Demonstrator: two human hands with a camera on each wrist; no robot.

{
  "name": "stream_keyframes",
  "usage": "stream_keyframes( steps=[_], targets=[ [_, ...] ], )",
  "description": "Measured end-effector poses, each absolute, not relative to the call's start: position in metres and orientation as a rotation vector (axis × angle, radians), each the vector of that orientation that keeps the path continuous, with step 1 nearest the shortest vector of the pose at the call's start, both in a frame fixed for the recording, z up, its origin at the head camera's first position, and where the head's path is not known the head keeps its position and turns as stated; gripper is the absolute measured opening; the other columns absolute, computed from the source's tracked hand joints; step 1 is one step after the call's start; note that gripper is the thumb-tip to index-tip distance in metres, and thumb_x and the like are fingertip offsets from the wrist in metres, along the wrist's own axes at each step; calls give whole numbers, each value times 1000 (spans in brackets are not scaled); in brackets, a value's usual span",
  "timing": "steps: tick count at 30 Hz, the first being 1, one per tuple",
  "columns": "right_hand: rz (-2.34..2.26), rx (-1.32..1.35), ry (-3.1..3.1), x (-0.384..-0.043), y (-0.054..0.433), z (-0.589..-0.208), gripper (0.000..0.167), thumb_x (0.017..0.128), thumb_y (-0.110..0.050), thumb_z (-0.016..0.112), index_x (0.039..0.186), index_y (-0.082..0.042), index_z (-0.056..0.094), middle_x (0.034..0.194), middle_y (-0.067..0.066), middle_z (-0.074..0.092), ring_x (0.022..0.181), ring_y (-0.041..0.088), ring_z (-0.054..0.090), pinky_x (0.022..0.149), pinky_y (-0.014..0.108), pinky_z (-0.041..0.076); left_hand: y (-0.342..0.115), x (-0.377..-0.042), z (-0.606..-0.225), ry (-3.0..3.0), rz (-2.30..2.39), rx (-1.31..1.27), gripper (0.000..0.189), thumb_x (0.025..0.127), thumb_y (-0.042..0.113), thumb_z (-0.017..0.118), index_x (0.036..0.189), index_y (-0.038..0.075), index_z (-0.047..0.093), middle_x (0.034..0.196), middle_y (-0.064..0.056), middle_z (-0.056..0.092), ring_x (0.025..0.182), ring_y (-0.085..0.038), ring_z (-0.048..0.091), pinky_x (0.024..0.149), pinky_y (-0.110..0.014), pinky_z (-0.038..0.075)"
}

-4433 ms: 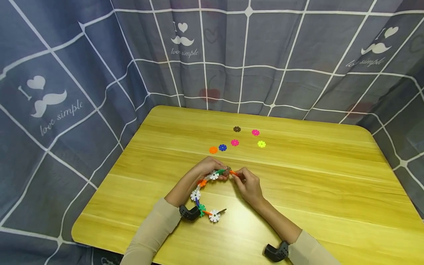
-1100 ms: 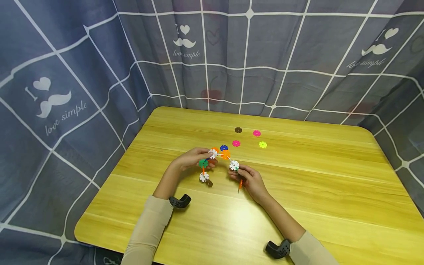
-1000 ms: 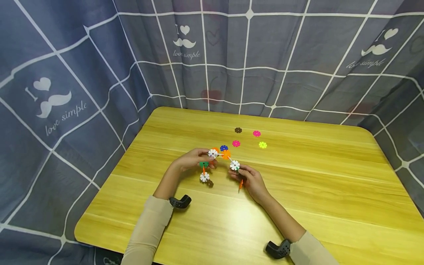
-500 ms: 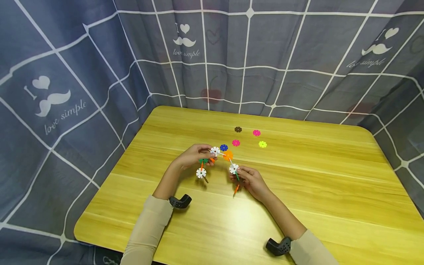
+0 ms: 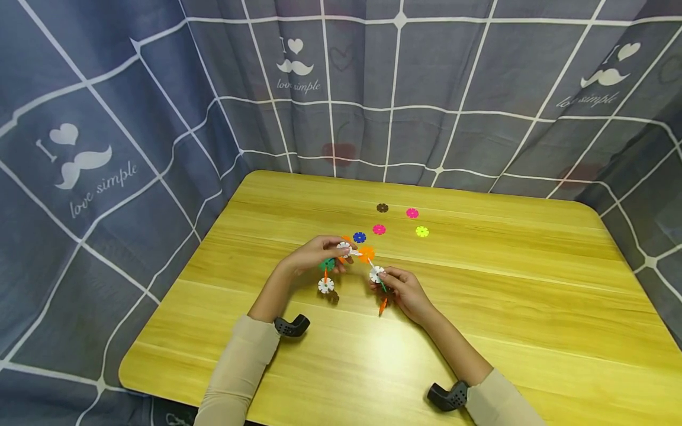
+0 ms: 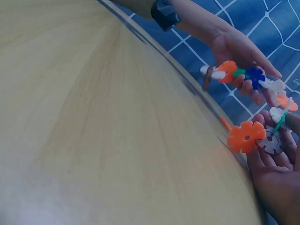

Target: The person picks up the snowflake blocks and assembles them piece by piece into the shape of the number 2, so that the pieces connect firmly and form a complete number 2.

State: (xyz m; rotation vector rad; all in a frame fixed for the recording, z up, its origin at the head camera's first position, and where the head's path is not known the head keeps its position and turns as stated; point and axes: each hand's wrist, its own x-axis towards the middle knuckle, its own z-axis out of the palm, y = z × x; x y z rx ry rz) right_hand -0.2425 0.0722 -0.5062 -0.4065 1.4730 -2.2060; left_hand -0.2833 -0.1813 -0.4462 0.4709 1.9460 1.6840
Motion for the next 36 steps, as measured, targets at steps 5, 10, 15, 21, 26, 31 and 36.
stream_keyframes(
  steps=[5,10,15,21,26,31,36],
  targets=[
    [-2139,-445,1519,-243,72,-506,23,95,-13,51,108,6,54,87,9,68,84,22,66,72,30,52,-170,-283,-453,1980,1688,435,31,92,22,59,117,3,60,96,-18,62,76,-32,62,66,-36,52],
    [-2089,-483,1510,-243,72,-506,40,95,-7,48,129,11,36,92,11,68,89,27,65,82,36,51,-162,-282,-452,2046,1655,421,28,91,21,61,112,2,63,92,-15,63,76,-38,60,61,-31,49],
    [-2064,-493,1552,-242,71,-506,45,92,-3,54,131,12,37,95,13,68,92,28,65,80,33,52,-156,-280,-452,2092,1597,326,23,89,21,64,102,4,68,90,-12,65,80,-37,61,68,-37,51],
    [-2017,-498,1686,-241,68,-506,42,89,-9,61,122,13,47,96,22,66,87,29,66,76,31,52,-150,-277,-454,2099,1505,406,19,89,18,63,98,2,69,91,-9,65,76,-26,64,72,-38,52],
    [-2035,-527,1748,-239,66,-506,34,90,-11,61,112,13,56,93,30,63,82,31,65,77,34,52,-146,-276,-457,2046,1530,476,15,89,13,63,91,-1,68,84,-8,65,72,-20,60,69,-32,51],
    [-2008,-558,1759,-238,67,-505,30,89,-9,61,108,15,58,89,34,62,81,33,65,77,34,52,-150,-277,-459,1961,1551,555,12,88,8,62,84,-2,66,78,-7,60,69,-18,50,66,-27,44],
    [-1942,-648,1728,-240,71,-504,29,89,-7,60,108,15,59,99,34,60,80,28,65,76,34,53,-160,-281,-458,1949,1510,586,13,89,8,61,81,-1,66,78,-7,61,69,-19,49,63,-27,43]
  ],
)
